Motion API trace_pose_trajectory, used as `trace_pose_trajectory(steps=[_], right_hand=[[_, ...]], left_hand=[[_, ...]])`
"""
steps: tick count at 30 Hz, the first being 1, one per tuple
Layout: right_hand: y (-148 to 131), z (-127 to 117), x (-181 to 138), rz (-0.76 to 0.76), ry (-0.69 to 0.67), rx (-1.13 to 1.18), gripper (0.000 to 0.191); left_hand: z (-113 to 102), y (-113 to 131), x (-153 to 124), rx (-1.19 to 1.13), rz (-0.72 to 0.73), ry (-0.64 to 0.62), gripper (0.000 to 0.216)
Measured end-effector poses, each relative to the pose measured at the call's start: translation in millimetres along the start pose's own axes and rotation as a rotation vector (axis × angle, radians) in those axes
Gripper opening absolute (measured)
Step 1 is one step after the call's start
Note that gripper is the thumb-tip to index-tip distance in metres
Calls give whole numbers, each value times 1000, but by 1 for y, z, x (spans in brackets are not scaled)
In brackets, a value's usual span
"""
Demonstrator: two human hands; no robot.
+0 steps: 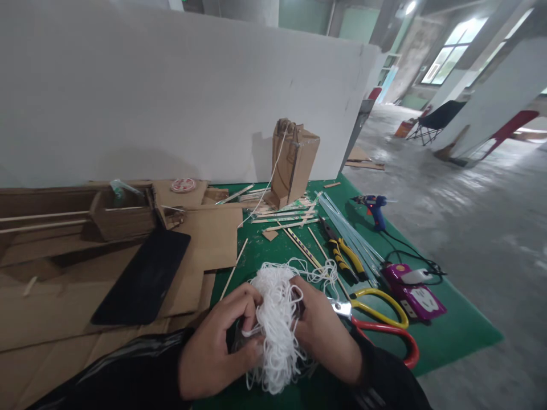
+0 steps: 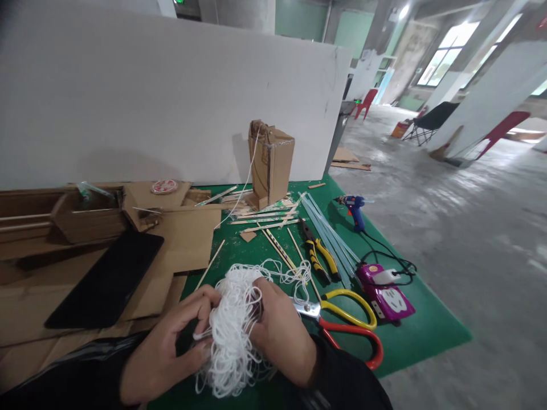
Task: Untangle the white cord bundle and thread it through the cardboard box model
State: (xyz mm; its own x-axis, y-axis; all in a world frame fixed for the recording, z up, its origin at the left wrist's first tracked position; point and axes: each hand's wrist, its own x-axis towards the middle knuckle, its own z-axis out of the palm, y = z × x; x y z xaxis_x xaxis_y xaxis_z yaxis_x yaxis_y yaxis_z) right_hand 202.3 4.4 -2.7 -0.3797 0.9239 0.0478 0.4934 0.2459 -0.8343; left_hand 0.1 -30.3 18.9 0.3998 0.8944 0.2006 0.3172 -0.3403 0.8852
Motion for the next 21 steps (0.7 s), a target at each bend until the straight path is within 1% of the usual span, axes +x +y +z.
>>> trace_pose_trajectory(steps=[5,8,11,14,19,21], right_hand=[[-2,-4,0,63,18,13,21],[-5,-7,0,95,9,-14,20],[-7,-12,0,87,11,-37,17],[-6,-17,-3,46,19,-71,15],[-1,-23,-8,-108,39,-141,15],[0,-24,-8,-147,49,-146,17]], left_hand=[[-6,1,-1,98,21,3,24],[-9,1,-1,197,-11,29,25],[-11,1,1,291,-72,77,29],[-12,0,2,359,-100,78,31],[-14,-4,5,385,-46,-19,17],[-14,-5,5,365,-39,-34,18]])
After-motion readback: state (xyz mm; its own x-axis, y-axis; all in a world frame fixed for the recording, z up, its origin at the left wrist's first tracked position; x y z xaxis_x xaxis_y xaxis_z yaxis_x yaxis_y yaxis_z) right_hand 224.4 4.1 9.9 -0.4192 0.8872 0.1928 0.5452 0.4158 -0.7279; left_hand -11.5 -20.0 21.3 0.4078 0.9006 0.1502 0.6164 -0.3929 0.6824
